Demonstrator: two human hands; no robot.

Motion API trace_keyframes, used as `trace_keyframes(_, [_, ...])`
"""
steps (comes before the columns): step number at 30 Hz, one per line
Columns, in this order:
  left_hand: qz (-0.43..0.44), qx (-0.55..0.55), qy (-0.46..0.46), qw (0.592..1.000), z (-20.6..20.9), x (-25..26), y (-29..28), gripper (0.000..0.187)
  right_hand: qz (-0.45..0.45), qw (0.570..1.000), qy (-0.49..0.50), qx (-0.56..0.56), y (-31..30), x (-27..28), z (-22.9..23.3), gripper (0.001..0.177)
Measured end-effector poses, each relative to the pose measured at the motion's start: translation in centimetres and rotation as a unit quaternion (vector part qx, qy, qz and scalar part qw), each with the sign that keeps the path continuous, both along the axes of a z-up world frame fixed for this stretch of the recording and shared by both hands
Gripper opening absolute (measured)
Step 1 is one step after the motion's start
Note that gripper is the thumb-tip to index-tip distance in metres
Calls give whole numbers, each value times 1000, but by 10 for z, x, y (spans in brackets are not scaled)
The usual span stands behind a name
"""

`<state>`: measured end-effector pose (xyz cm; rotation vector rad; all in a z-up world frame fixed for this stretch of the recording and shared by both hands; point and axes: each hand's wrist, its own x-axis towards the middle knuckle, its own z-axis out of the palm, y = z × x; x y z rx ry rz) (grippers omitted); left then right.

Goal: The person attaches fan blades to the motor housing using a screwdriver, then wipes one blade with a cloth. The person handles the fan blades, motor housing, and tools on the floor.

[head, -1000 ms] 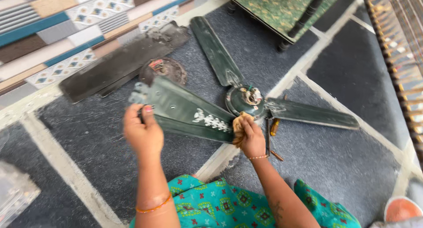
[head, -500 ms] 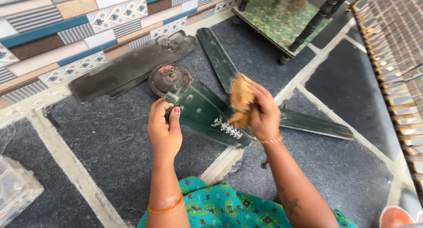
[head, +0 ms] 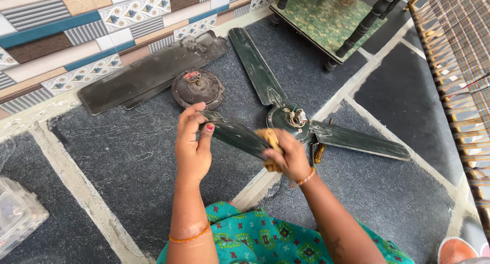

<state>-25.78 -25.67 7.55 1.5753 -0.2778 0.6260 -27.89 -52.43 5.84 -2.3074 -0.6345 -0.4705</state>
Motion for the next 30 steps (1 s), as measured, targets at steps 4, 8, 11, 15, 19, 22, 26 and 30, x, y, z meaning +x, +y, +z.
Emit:
trace_keyframes(4, [-39, -29, 24, 999, -12, 7, -2, 22, -80, 996, -25, -24, -28, -20, -66, 53])
trace_keyframes(8, [-167, -144, 61, 974, -22, 11, -5, 59, -167, 981, -81, -60, -24, -34, -103, 55])
trace_keyframes(11, [-269, -296, 80, 913, -25, 11, -7, 73, -189, 979, -62, -52, -6, -38, -112, 48])
trace_keyframes(15, [-268, -405, 143, 862, -23, 10, -12, 69, -116, 989, -71, -55, 6, -42, -112, 63])
trace_keyframes(19, [-232, -431, 171, 855, -17, 12, -14, 68, -97, 993, -31, -52, -4, -42, -105, 56])
trace_keyframes(22, [-258, -443, 146, 846, -17, 14, -16, 67, -138, 990, -20, 8, -2, -34, -87, 46])
trace_keyframes(26, [-278, -438, 135, 844, -21, 13, -22, 72, -83, 993, -63, 60, 29, -21, -39, 49])
trace_keyframes(30, [-301, -416, 94, 853, -21, 12, -31, 82, 27, 989, -147, -2, 87, -3, 7, 54])
